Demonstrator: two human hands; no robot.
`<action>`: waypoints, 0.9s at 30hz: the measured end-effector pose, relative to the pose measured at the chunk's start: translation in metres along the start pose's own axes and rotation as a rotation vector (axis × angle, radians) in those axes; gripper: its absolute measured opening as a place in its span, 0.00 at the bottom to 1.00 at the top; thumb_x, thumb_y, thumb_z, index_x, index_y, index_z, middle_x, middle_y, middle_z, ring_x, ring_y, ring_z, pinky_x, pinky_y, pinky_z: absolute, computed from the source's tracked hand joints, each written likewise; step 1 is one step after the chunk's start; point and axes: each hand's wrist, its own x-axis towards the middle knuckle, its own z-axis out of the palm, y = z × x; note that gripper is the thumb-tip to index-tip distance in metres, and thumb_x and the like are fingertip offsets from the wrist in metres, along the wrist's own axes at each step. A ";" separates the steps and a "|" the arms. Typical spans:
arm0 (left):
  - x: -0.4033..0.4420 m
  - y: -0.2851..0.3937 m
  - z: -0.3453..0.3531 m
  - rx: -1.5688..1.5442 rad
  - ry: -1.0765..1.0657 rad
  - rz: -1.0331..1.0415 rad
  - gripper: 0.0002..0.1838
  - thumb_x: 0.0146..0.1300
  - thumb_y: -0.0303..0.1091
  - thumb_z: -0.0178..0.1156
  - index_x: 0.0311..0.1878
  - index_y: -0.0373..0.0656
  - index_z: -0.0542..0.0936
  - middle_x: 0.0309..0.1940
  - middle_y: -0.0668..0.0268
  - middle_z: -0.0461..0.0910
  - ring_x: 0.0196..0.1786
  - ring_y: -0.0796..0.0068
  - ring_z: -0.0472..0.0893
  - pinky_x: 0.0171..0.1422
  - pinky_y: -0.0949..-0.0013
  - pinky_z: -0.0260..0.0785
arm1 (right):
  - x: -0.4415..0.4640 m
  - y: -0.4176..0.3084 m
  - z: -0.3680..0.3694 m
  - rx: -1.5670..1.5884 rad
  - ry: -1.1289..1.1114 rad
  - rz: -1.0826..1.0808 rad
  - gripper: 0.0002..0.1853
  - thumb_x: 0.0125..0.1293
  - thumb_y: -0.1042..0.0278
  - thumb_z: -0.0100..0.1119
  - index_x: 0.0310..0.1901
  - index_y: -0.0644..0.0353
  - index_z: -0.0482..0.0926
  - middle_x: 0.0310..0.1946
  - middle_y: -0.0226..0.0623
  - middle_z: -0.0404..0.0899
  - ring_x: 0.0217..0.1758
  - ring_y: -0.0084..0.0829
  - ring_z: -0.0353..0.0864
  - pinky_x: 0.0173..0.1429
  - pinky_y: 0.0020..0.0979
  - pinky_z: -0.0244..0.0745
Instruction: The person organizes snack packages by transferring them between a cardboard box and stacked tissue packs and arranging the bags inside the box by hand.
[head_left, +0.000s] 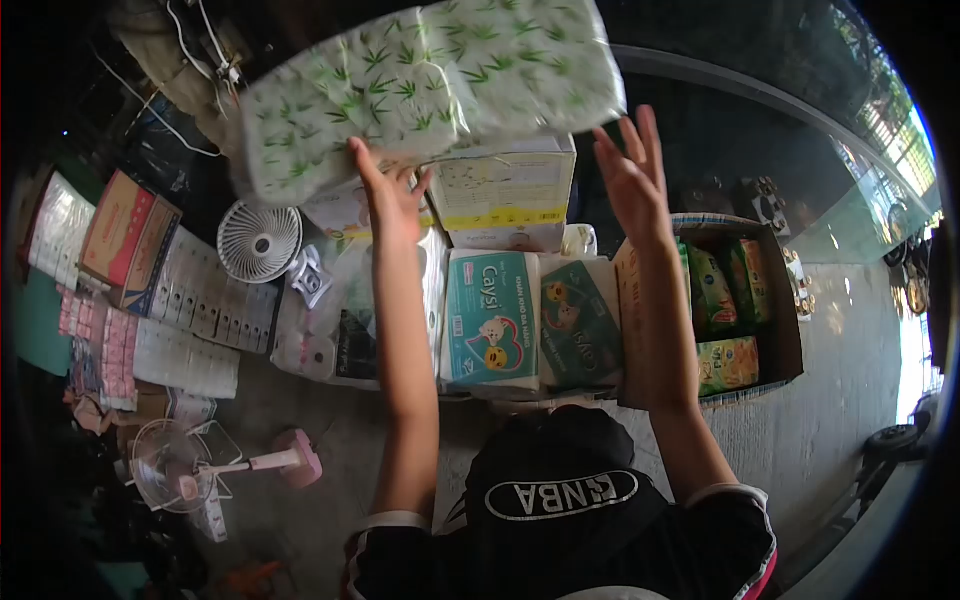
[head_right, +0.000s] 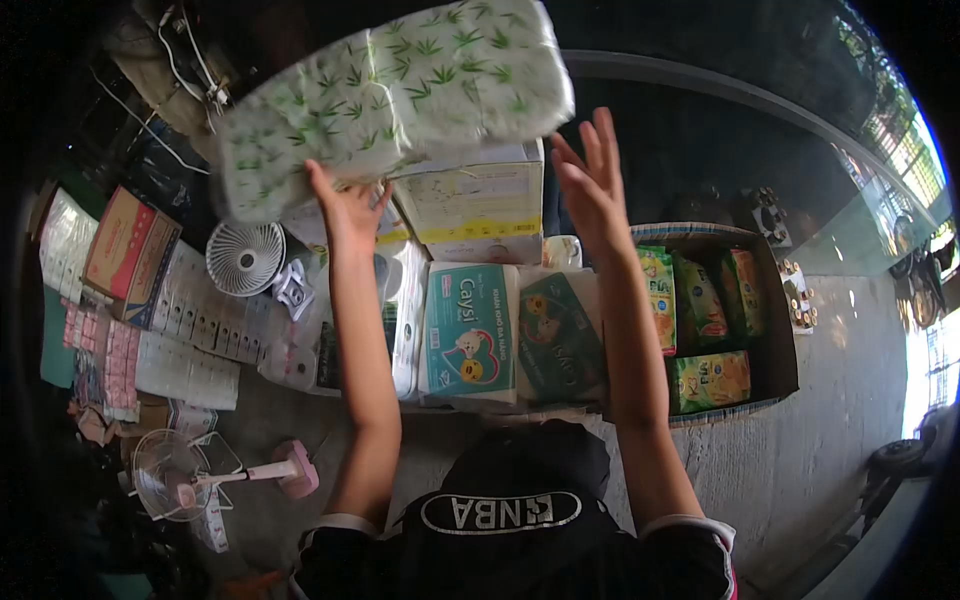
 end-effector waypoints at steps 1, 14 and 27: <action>0.019 -0.008 -0.017 0.082 -0.119 -0.291 0.40 0.51 0.69 0.47 0.60 0.50 0.59 0.50 0.67 0.66 0.51 0.73 0.67 0.52 0.62 0.58 | 0.002 0.008 0.001 -0.037 0.081 0.032 0.47 0.51 0.58 0.63 0.67 0.51 0.43 0.67 0.47 0.37 0.66 0.41 0.55 0.69 0.39 0.46; 0.066 -0.038 -0.036 0.237 -0.467 -0.015 0.19 0.63 0.34 0.48 0.53 0.34 0.63 0.44 0.53 0.70 0.51 0.62 0.71 0.62 0.62 0.62 | -0.300 0.040 -0.034 -0.247 0.410 0.748 0.18 0.57 0.63 0.60 0.46 0.63 0.72 0.36 0.30 0.76 0.42 0.19 0.72 0.44 0.22 0.67; -0.209 -0.172 0.005 0.346 -0.402 -0.462 0.16 0.55 0.36 0.58 0.45 0.42 0.67 0.42 0.66 0.68 0.47 0.75 0.68 0.54 0.70 0.61 | -0.304 -0.017 -0.040 -0.369 0.605 0.481 0.14 0.59 0.66 0.58 0.43 0.65 0.73 0.33 0.32 0.77 0.39 0.19 0.74 0.44 0.22 0.70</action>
